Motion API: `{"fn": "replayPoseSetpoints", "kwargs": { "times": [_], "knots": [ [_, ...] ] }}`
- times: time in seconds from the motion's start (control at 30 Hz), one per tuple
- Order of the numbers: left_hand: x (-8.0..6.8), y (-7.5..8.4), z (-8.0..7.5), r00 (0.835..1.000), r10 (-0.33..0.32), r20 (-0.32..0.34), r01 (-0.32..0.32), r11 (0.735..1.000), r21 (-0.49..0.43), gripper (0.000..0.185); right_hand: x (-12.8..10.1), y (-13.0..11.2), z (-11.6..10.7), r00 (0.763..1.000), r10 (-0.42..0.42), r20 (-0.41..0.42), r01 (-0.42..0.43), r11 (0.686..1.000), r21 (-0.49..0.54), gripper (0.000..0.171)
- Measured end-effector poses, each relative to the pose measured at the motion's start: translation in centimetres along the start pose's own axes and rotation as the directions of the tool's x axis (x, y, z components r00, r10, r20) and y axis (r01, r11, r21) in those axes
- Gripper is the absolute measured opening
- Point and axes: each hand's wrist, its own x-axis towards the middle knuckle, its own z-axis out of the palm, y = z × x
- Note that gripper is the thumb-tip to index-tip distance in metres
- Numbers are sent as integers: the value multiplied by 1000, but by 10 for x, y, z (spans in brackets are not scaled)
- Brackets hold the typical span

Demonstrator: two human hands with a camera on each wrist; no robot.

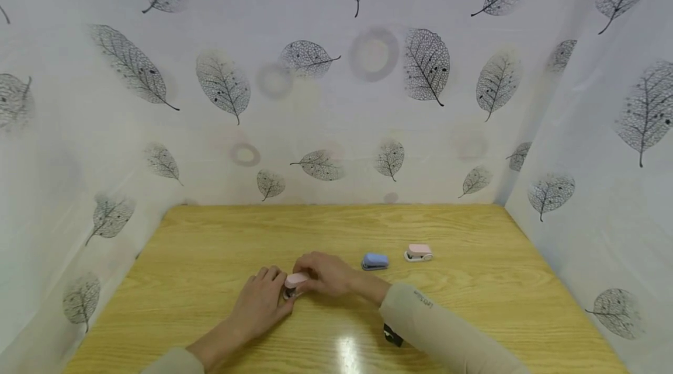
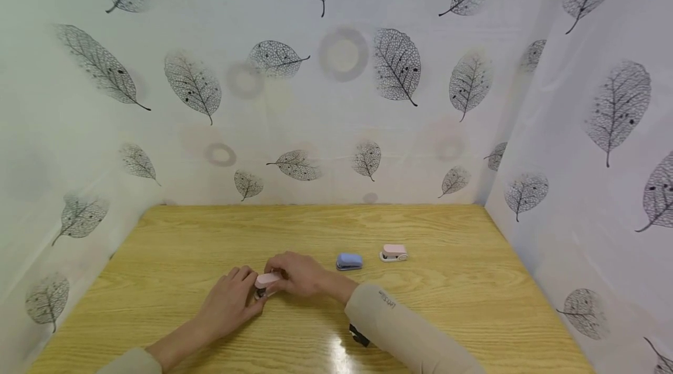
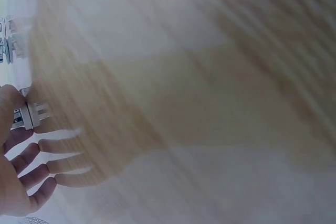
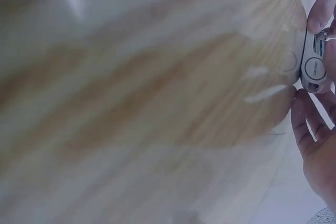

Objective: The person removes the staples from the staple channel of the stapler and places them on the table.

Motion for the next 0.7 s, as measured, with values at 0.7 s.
{"fn": "replayPoseSetpoints", "kwargs": {
  "times": [0.7],
  "knots": [
    [0, 0, -1, 999, 3, -40, -4, 1000, -12, 27, -5, 7, -15, 996, 74, -52, -71, 996, 58, 34]
  ]
}}
